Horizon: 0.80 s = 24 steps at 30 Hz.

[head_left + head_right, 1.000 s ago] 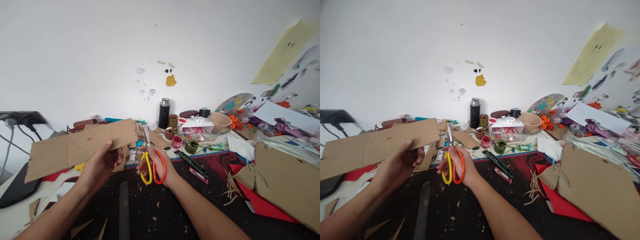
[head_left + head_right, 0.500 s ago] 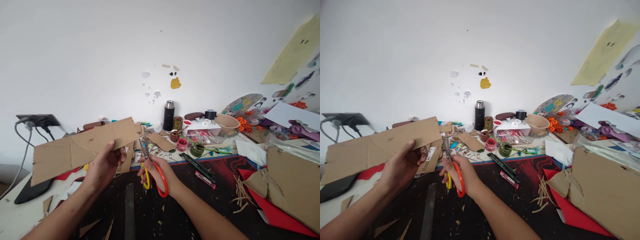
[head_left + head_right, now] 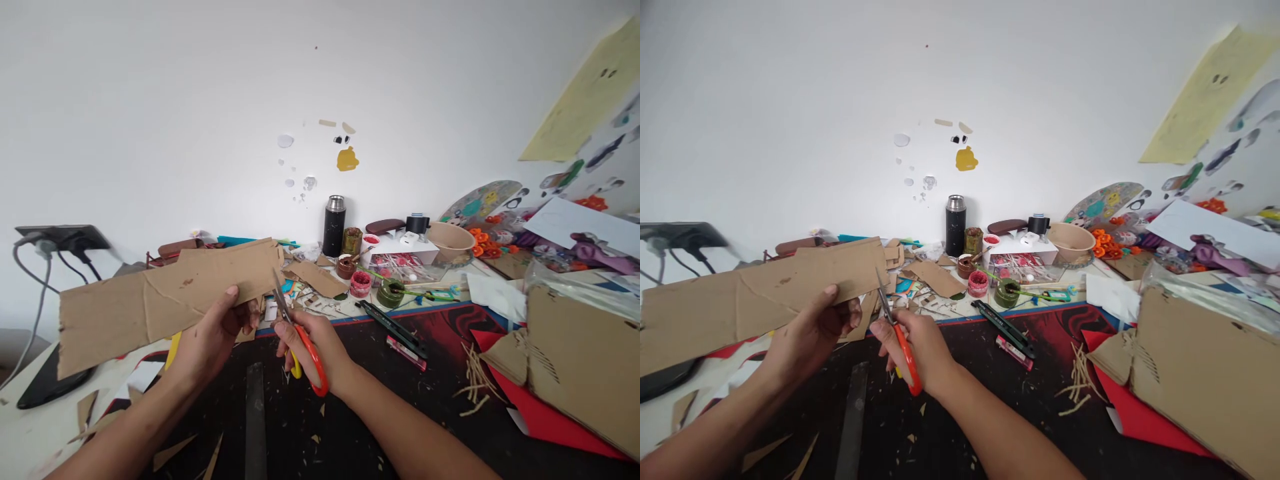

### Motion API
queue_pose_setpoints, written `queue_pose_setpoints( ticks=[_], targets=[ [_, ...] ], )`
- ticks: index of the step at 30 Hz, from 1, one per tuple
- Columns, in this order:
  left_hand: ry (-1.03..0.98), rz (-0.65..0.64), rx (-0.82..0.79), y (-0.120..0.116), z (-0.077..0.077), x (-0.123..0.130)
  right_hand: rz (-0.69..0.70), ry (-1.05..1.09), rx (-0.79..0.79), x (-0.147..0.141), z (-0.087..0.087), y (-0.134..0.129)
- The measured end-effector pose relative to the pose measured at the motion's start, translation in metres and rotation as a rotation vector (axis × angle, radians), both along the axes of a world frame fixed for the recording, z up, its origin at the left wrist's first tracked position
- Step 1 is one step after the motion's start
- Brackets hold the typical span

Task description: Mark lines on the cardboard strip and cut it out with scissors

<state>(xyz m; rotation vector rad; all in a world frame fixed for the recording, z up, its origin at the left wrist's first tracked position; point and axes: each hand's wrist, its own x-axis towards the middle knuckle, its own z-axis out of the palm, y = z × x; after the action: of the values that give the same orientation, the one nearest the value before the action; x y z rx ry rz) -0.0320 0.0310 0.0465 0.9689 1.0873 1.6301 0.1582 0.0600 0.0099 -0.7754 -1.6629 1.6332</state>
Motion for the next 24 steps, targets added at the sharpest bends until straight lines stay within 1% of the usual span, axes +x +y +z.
queue_pose_setpoints(
  ticks=[7, 13, 18, 24],
  targets=[
    [-0.029, -0.026, -0.007, -0.0026, 0.0042, 0.0015, -0.029, 0.003, 0.008, 0.0001, 0.0016, -0.0008],
    [0.001, -0.043, -0.009, -0.0022, 0.0018, -0.0002, -0.03, -0.021, 0.07, 0.0018, -0.0014, -0.0001],
    [0.001, -0.034, -0.008, -0.0028, 0.0019, 0.0027, -0.05, -0.033, 0.025, 0.0013, 0.0038, -0.0001],
    [0.002, -0.026, -0.003, -0.0037, 0.0045, 0.0056, -0.049, -0.023, 0.038, 0.0021, 0.0049, 0.0006]
  ],
)
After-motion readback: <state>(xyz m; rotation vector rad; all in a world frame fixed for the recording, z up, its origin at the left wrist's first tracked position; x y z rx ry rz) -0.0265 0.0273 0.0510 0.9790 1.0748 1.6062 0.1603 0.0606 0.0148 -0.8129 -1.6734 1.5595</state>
